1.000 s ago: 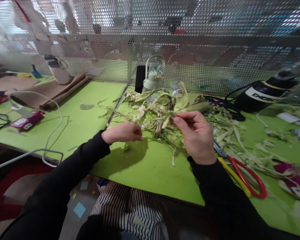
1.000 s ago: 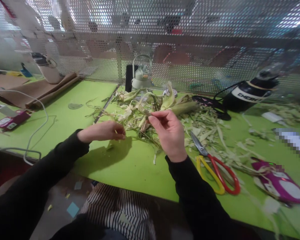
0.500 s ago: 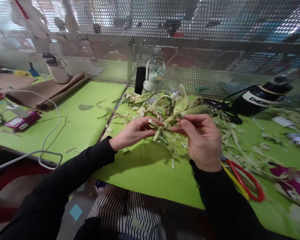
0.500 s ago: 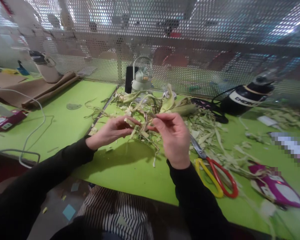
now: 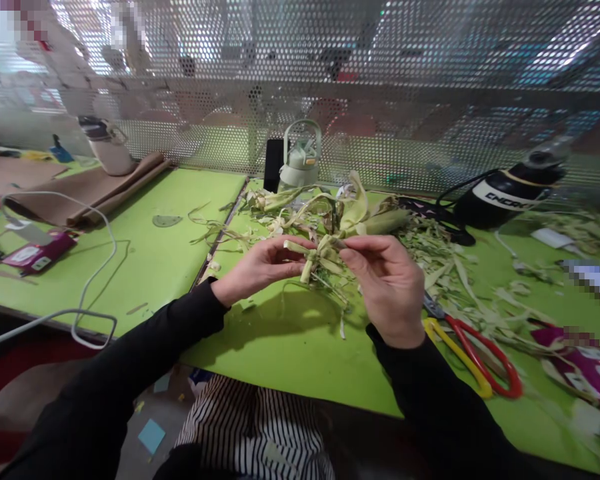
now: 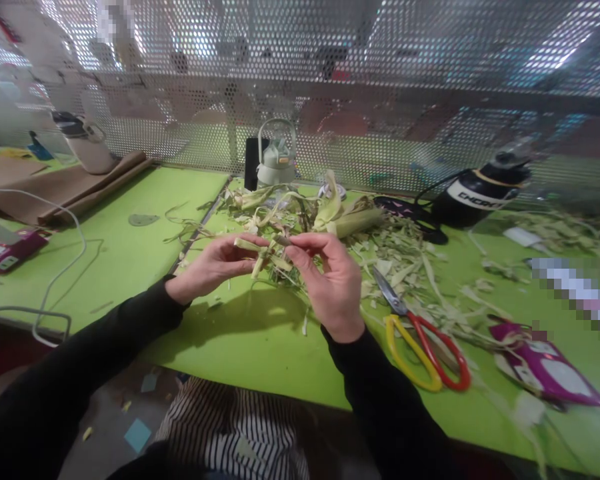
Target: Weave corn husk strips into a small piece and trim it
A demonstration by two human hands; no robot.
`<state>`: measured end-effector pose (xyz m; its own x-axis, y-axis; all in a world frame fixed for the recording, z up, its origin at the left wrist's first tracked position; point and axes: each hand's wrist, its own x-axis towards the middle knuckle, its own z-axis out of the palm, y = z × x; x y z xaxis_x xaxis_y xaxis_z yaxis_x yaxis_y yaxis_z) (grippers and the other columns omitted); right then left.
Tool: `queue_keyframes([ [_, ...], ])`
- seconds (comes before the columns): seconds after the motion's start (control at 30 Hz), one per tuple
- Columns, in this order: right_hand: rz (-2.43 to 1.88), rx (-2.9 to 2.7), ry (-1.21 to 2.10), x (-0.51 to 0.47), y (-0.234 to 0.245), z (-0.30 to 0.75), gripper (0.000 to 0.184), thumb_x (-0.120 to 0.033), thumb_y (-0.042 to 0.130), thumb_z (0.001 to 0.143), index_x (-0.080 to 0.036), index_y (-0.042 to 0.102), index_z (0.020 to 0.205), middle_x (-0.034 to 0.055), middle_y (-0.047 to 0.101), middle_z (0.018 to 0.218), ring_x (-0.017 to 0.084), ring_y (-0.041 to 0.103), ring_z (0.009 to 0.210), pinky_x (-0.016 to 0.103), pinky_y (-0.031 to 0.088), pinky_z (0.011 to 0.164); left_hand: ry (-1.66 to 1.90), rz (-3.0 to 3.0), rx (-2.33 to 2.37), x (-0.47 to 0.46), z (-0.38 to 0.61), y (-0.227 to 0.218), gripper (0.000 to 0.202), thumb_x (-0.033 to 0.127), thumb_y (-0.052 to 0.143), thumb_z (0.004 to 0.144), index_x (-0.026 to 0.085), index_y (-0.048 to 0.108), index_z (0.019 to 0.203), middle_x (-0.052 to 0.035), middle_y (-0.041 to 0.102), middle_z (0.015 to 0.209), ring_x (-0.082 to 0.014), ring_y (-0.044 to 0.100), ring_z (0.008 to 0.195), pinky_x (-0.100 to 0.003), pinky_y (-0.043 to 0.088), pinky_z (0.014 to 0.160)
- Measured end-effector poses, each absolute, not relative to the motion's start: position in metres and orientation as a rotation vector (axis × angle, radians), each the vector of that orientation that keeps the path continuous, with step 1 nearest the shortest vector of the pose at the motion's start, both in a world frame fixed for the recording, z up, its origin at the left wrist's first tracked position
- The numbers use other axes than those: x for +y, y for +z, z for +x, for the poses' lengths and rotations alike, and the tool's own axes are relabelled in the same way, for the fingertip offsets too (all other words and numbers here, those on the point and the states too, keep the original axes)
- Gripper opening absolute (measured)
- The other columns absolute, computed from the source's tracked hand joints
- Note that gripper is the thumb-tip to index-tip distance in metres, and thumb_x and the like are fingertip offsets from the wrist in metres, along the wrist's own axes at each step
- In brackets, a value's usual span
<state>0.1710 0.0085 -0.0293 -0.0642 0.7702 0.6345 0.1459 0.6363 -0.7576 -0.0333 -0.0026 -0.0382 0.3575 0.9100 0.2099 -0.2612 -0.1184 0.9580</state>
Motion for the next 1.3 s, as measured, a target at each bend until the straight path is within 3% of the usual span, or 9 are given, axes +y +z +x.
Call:
queue_keyframes([
  [0.27, -0.751, -1.607, 0.598, 0.007, -0.029, 0.171, 0.013, -0.032, 0.079, 0.085, -0.029, 0.075, 0.097, -0.0017, 0.077, 0.094, 0.015, 0.070, 0.082, 0.031, 0.059, 0.075, 1.129, 1.263, 0.653, -0.004, -0.032, -0.038, 0.032, 0.028, 0.084, 0.076, 0.016, 0.071, 0.102, -0.0022, 0.072, 0.093, -0.0131, 0.070, 0.087, -0.030, 0.056, 0.085],
  [0.47, -0.717, -1.734, 0.398, 0.001, -0.028, 0.170, 0.011, -0.027, 0.075, 0.088, -0.031, 0.073, 0.098, -0.0012, 0.077, 0.095, 0.018, 0.071, 0.089, 0.036, 0.060, 0.081, 1.173, 1.246, 0.745, -0.005, -0.030, -0.037, 0.030, 0.023, 0.087, 0.072, 0.015, 0.066, 0.093, -0.0006, 0.070, 0.096, -0.0108, 0.069, 0.085, -0.028, 0.056, 0.085],
  [0.73, -0.717, -1.923, 0.179, 0.000, -0.024, 0.167, 0.012, -0.024, 0.071, 0.090, -0.032, 0.072, 0.099, 0.0002, 0.077, 0.096, 0.022, 0.071, 0.091, 0.041, 0.057, 0.082, 1.086, 1.212, 0.715, -0.003, -0.028, -0.038, 0.039, 0.019, 0.087, 0.069, 0.015, 0.067, 0.103, -0.0026, 0.072, 0.098, -0.0131, 0.071, 0.087, -0.028, 0.057, 0.082],
  [1.0, -0.708, -1.971, 0.037, 0.000, -0.024, 0.167, 0.010, -0.023, 0.071, 0.090, -0.030, 0.072, 0.098, 0.0020, 0.076, 0.093, 0.023, 0.070, 0.090, 0.042, 0.055, 0.081, 1.173, 1.242, 0.710, -0.009, -0.025, -0.034, 0.032, 0.011, 0.080, 0.073, 0.014, 0.067, 0.102, -0.0004, 0.071, 0.094, -0.0088, 0.070, 0.083, -0.022, 0.058, 0.080],
  [1.3, -0.715, -2.020, 0.137, -0.003, -0.018, 0.170, 0.006, -0.024, 0.068, 0.092, -0.027, 0.069, 0.096, 0.0020, 0.075, 0.093, 0.020, 0.069, 0.089, 0.037, 0.056, 0.078, 1.156, 1.339, 0.719, -0.011, -0.029, -0.039, 0.036, 0.021, 0.083, 0.075, 0.015, 0.071, 0.108, -0.0046, 0.075, 0.099, -0.0130, 0.072, 0.087, -0.027, 0.059, 0.082],
])
